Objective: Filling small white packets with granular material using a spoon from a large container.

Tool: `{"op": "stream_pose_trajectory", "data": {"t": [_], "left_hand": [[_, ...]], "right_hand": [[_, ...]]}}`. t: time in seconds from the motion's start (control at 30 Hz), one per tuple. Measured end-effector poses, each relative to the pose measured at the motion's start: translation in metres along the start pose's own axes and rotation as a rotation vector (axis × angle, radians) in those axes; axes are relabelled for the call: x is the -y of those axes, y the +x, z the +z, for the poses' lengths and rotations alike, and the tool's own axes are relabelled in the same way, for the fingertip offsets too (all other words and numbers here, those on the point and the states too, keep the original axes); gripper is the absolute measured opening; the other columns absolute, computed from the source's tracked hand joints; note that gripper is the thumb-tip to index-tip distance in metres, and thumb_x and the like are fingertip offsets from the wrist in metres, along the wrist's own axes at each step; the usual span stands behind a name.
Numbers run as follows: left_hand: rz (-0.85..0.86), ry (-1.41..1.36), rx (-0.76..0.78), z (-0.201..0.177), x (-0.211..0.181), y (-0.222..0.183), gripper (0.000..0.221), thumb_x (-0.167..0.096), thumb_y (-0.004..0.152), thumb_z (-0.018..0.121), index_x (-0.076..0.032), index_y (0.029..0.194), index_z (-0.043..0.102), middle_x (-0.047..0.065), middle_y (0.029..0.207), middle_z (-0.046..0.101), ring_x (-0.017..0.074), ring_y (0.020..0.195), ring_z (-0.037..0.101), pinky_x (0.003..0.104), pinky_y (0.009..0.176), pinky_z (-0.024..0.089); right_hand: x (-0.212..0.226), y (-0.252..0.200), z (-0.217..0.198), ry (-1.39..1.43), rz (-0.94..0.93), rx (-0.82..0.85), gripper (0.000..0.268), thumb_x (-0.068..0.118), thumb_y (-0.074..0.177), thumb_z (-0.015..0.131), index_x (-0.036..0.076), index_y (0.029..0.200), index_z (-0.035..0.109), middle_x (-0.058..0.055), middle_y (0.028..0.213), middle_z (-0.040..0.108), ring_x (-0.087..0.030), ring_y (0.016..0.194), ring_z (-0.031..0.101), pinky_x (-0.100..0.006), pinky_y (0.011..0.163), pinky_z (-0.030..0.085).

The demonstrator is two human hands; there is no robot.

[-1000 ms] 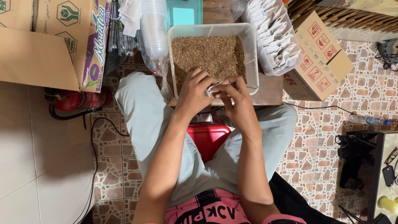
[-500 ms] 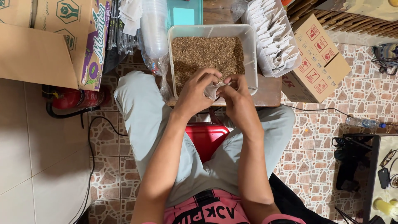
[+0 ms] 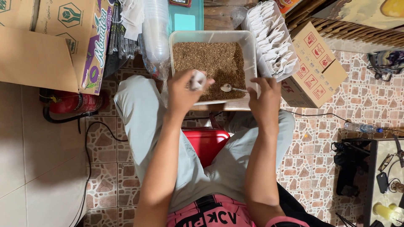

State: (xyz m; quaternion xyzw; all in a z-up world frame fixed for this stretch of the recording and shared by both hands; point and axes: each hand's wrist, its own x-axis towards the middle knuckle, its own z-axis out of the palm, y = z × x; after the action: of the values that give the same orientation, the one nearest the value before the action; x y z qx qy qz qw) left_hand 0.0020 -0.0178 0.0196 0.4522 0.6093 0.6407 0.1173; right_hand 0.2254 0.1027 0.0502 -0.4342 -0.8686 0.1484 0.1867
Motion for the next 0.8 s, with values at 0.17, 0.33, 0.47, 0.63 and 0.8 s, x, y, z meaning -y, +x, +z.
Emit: {"op": "stream_pose_trajectory", "data": {"t": [0.17, 0.33, 0.47, 0.63, 0.8], "left_hand": [[-0.097, -0.072, -0.278, -0.006, 0.012, -0.001, 0.027, -0.025, 0.085, 0.088, -0.008, 0.101, 0.073, 0.004, 0.070, 0.067, 0.0142, 0.063, 0.055, 0.028, 0.061, 0.047], [-0.205, -0.171, -0.371, -0.012, 0.002, 0.002, 0.032, -0.026, 0.089, 0.085, -0.008, 0.111, 0.070, 0.002, 0.074, 0.066, 0.0087, 0.068, 0.053, 0.027, 0.070, 0.046], [-0.223, -0.196, -0.352, -0.011, -0.006, 0.006, 0.036, -0.028, 0.090, 0.084, -0.008, 0.115, 0.068, 0.003, 0.075, 0.064, 0.0098, 0.069, 0.052, 0.029, 0.073, 0.047], [-0.217, -0.202, -0.305, -0.007, -0.004, 0.005, 0.035, -0.024, 0.091, 0.083, -0.005, 0.116, 0.067, 0.004, 0.075, 0.064, 0.0118, 0.068, 0.052, 0.030, 0.072, 0.046], [-0.214, -0.175, -0.334, -0.011, -0.003, 0.007, 0.035, -0.022, 0.089, 0.085, -0.007, 0.116, 0.068, 0.007, 0.081, 0.069, 0.0146, 0.075, 0.063, 0.034, 0.079, 0.051]], "right_hand": [[-0.042, -0.010, 0.027, 0.068, 0.380, 0.038, 0.020, 0.012, 0.090, 0.083, 0.006, 0.108, 0.074, -0.015, 0.092, 0.069, -0.036, 0.082, 0.070, -0.046, 0.072, 0.053], [-0.040, -0.009, 0.025, 0.079, 0.403, 0.013, 0.006, 0.007, 0.089, 0.081, 0.007, 0.093, 0.077, -0.010, 0.076, 0.071, -0.029, 0.068, 0.070, -0.039, 0.065, 0.053], [-0.028, -0.004, 0.023, 0.124, 0.305, 0.043, 0.007, 0.002, 0.093, 0.076, 0.000, 0.100, 0.076, -0.017, 0.079, 0.070, -0.035, 0.071, 0.069, -0.044, 0.067, 0.052], [-0.020, 0.008, 0.036, 0.145, 0.189, 0.138, 0.013, 0.006, 0.102, 0.066, 0.002, 0.104, 0.077, -0.014, 0.086, 0.069, -0.036, 0.077, 0.070, -0.043, 0.072, 0.054], [-0.005, 0.025, 0.053, 0.160, 0.091, 0.070, 0.017, 0.002, 0.100, 0.057, 0.005, 0.101, 0.074, -0.018, 0.090, 0.068, -0.048, 0.085, 0.069, -0.053, 0.075, 0.055]]}}
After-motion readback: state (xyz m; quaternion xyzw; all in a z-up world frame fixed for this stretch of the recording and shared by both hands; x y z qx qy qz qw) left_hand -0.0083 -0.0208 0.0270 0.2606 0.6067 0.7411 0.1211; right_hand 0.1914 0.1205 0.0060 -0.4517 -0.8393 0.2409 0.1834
